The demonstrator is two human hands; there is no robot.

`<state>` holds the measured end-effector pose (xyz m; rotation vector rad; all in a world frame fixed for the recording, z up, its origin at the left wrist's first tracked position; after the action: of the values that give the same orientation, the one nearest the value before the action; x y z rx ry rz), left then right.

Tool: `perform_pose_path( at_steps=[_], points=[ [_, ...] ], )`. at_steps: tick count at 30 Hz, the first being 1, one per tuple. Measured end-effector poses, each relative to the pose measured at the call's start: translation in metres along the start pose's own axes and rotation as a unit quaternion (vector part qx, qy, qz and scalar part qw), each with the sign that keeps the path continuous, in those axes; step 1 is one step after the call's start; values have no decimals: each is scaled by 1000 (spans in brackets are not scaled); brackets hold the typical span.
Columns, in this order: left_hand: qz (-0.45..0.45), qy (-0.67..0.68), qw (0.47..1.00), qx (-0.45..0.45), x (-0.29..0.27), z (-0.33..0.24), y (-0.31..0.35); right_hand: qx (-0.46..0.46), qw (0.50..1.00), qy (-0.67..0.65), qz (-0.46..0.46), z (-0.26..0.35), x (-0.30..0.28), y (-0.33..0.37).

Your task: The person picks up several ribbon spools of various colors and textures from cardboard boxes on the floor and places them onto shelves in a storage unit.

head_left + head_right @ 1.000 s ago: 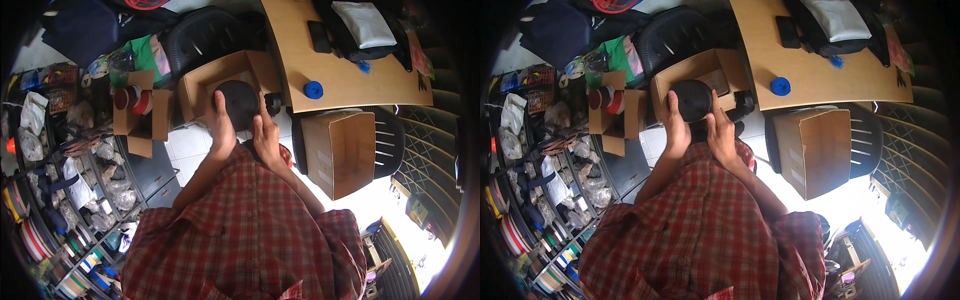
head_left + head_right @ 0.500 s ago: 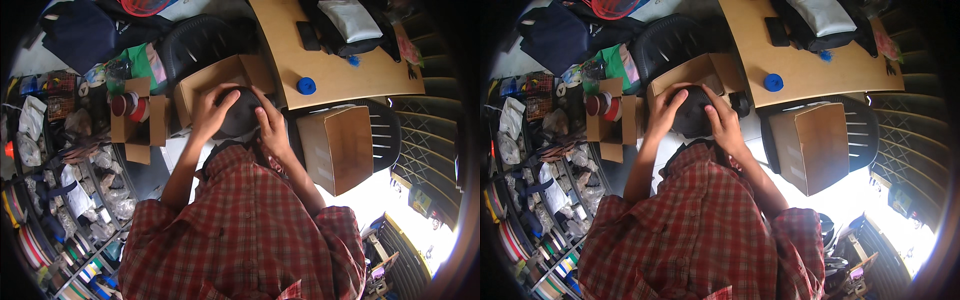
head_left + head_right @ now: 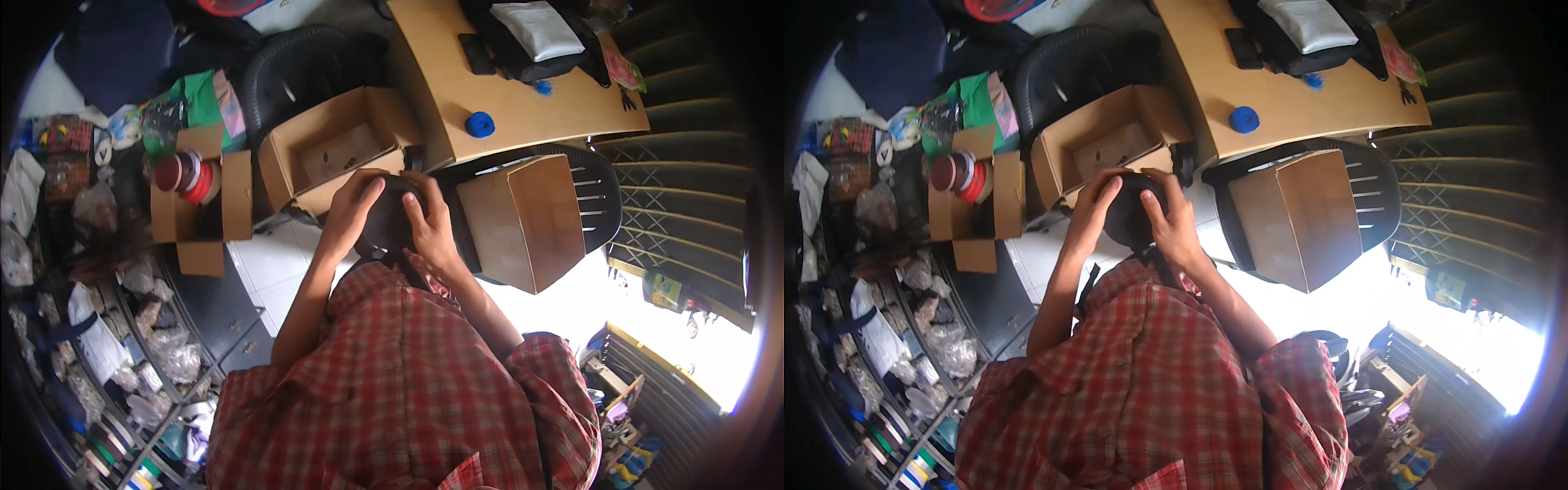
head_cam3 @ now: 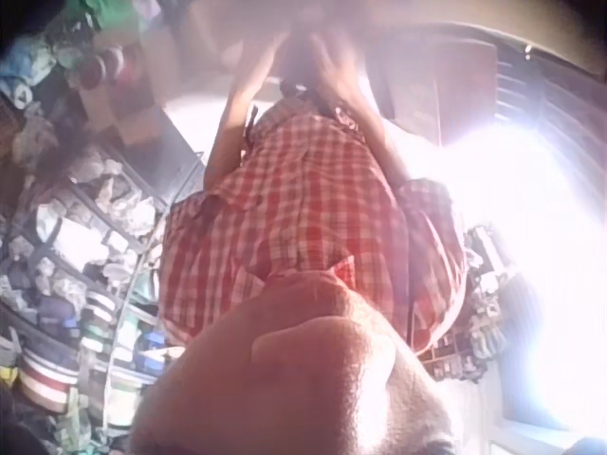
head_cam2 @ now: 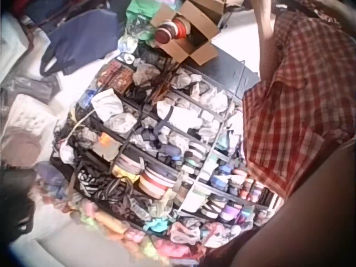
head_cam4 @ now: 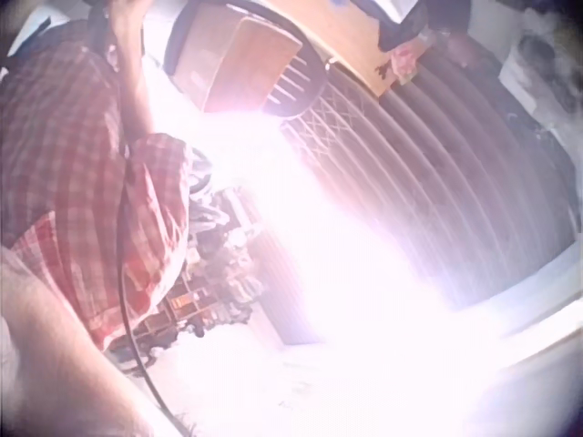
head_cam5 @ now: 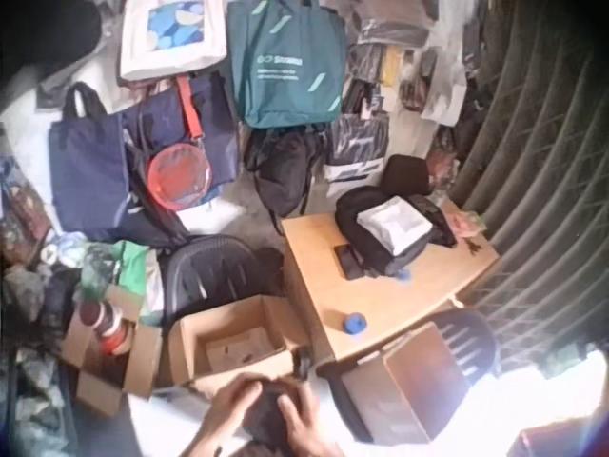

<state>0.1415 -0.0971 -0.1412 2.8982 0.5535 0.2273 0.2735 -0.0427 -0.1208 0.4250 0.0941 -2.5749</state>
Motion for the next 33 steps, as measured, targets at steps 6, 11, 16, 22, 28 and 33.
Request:
perform_pose_path(
  at_steps=[6,11,16,22,28,33],
  points=[
    [-217,195,956,23,-29,30,50,23,997,-12,-74,14,29,36],
    [-247,221,943,16,-41,47,73,18,996,0,-85,16,37,51],
    [-163,214,963,-9,-48,37,66,45,997,-15,-60,10,39,50],
    [-129,113,985,22,-50,24,69,-25,996,24,-82,17,39,50],
    [-200,188,961,3,-56,37,83,-109,987,121,5,35,52,51],
    [-245,56,968,-12,-56,36,97,-133,948,284,57,33,60,66]
  ],
)
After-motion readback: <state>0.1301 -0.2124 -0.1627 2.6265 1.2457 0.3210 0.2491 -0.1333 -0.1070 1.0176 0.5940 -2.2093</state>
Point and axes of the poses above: each hand's wrist, its own y-axis away from the middle knuckle, its own x-axis out of the palm, z = x × y, the point moved 9 cm from there along -y, towards the middle knuckle, and after that the axes turned 6 degrees about y, right-handed, at the moved point
